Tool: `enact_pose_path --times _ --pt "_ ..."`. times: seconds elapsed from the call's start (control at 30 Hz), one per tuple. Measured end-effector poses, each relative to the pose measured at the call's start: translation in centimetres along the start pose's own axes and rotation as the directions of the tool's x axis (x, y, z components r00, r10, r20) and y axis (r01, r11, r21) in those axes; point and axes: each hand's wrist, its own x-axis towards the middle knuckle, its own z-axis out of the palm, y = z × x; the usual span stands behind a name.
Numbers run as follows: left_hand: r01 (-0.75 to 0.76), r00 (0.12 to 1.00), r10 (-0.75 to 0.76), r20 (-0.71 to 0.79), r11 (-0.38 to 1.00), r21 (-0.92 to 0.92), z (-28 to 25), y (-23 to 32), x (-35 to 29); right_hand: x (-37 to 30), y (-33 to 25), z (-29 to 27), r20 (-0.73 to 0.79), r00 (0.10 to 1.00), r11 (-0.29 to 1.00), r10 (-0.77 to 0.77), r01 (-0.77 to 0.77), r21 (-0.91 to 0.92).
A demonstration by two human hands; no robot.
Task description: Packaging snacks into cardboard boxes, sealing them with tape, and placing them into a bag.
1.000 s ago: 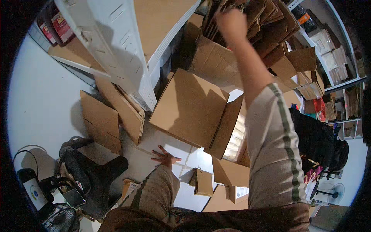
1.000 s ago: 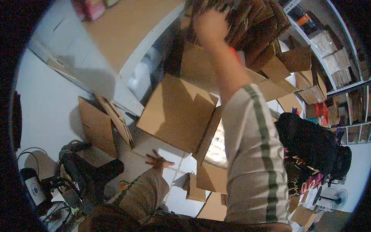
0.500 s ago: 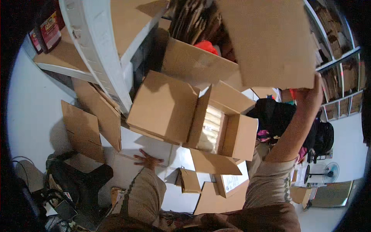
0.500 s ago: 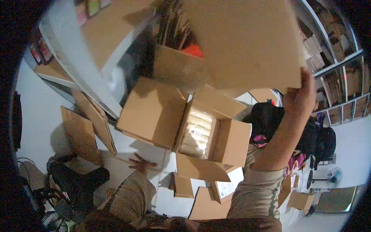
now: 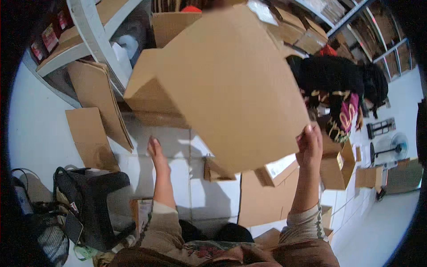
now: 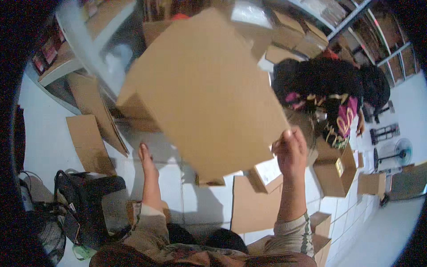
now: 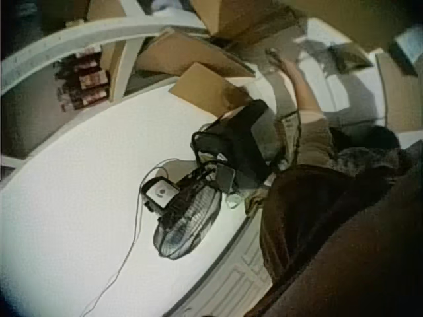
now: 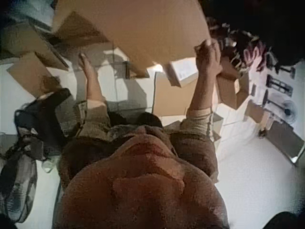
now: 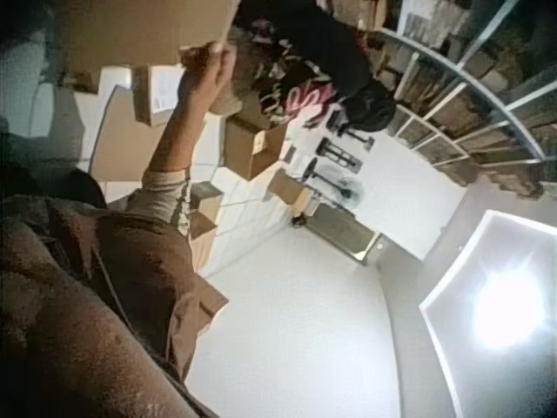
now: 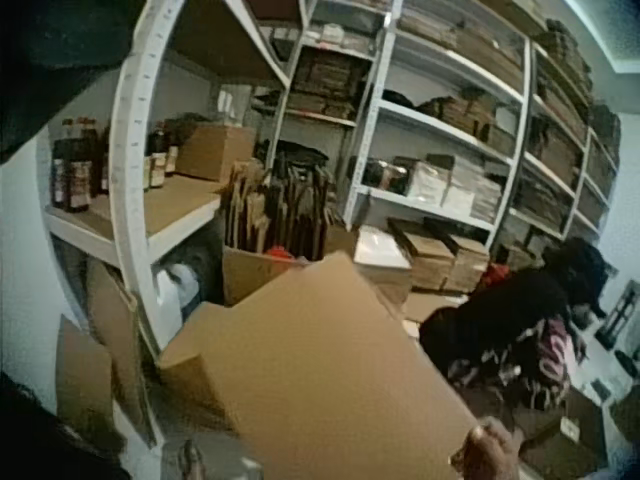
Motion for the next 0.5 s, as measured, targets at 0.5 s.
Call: enact_pose_path --times 0.5 --pt "0.012 0.172 -0.270 0.947 0.962 0.272 -1.6 9.3 -28.2 -33.0 -3.0 -7.3 0.004 0.987 0.971 0.161 -0.158 -0.181"
